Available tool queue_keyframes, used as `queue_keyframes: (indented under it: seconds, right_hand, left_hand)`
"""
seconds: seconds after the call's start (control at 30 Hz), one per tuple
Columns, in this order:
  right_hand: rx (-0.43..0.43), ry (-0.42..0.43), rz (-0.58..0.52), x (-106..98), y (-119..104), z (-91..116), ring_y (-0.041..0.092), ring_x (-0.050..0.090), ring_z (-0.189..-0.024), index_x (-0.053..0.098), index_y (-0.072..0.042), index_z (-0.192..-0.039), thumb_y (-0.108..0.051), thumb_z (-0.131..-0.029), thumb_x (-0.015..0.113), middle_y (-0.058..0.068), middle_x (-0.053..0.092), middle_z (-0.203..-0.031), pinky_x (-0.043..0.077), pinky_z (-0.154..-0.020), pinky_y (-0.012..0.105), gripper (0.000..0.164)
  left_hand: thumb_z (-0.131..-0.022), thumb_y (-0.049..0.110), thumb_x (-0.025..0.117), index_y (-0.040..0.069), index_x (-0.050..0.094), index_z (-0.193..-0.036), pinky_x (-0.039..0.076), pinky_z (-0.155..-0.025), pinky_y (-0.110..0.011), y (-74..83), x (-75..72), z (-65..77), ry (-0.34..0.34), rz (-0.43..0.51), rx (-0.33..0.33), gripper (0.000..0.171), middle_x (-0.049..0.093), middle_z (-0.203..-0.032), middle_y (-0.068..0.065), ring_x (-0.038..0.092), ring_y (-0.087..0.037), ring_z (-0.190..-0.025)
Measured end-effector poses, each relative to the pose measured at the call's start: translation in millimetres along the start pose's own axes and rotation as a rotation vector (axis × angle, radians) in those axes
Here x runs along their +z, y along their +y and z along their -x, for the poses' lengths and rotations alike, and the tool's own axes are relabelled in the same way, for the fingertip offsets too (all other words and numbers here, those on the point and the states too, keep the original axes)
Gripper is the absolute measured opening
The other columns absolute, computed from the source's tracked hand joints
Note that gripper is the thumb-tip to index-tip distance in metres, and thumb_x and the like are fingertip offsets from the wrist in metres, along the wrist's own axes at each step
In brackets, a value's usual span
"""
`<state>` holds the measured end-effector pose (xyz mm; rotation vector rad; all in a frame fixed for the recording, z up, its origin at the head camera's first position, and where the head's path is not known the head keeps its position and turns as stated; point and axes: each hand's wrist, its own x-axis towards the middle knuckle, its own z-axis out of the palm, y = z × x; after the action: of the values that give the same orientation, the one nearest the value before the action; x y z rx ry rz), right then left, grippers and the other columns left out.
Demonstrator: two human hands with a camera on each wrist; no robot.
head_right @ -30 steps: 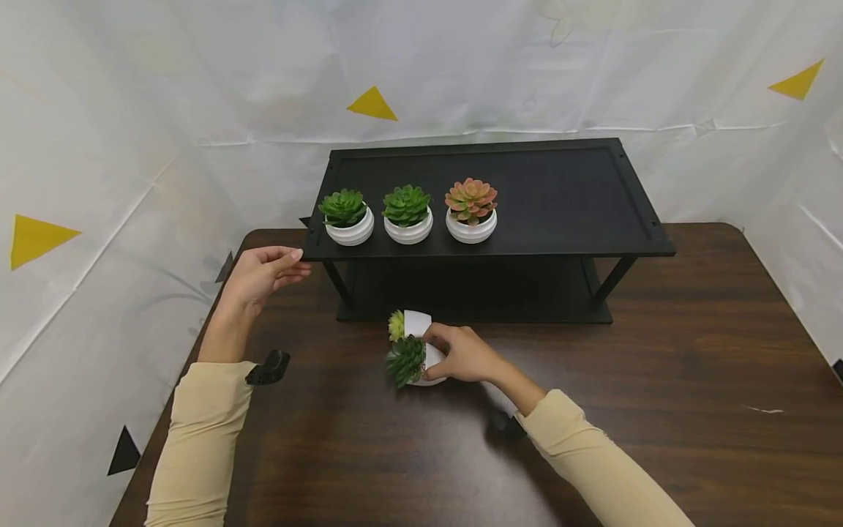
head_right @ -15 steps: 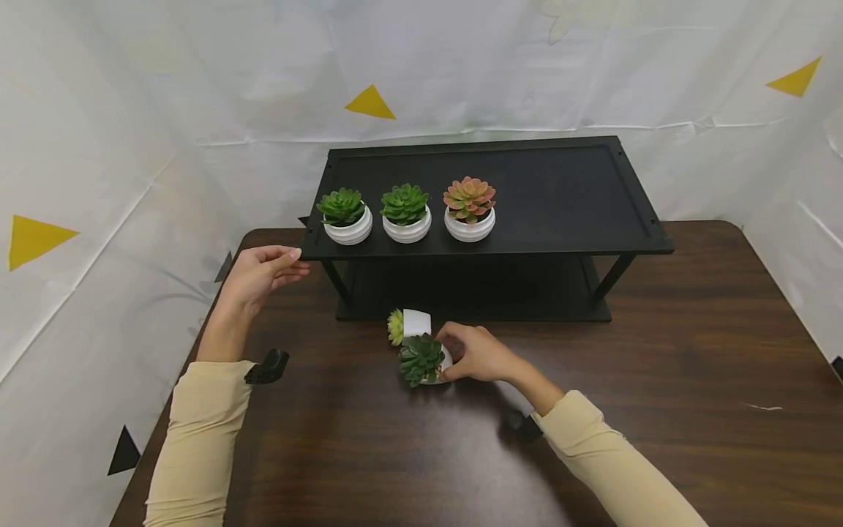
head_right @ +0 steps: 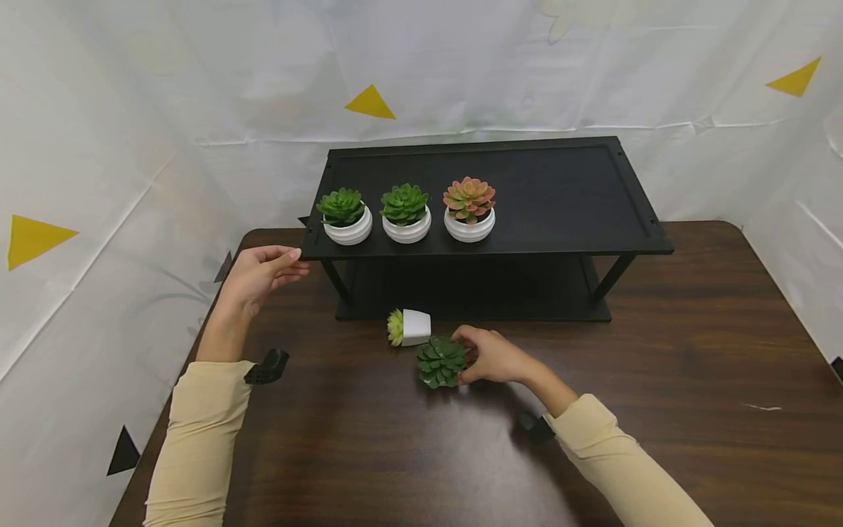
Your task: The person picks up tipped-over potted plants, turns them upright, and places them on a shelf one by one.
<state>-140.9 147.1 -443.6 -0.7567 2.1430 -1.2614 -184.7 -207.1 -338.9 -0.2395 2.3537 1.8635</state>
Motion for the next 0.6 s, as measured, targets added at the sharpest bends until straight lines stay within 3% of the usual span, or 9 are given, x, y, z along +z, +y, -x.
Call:
queue_keyframes:
  seconds: [0.2,0.6]
  right_hand:
    - [0.008,0.000,-0.032,0.6,1.2,1.0,0.033,0.060,-0.095,0.044,0.005,-0.120,-0.006,-0.073,0.073,0.019,0.057,-0.109,0.053,-0.072,0.033,0.056]
    - [0.028,0.042,0.029,6.6,2.8,1.3,0.026,0.062,-0.088,0.043,0.004,-0.119,-0.005,-0.069,0.075,0.016,0.057,-0.102,0.051,-0.065,0.028,0.059]
  left_hand:
    - [-0.093,0.014,0.055,-0.009,0.055,-0.116,0.050,-0.083,-0.031,-0.7,0.3,-0.1,-0.001,0.001,-0.003,0.032,0.063,-0.085,-0.002,0.063,-0.012,-0.080]
    - [-0.093,0.014,0.054,-0.009,0.055,-0.115,0.050,-0.083,-0.032,0.3,0.6,0.4,0.006,-0.014,0.003,0.032,0.063,-0.086,-0.004,0.063,-0.011,-0.077]
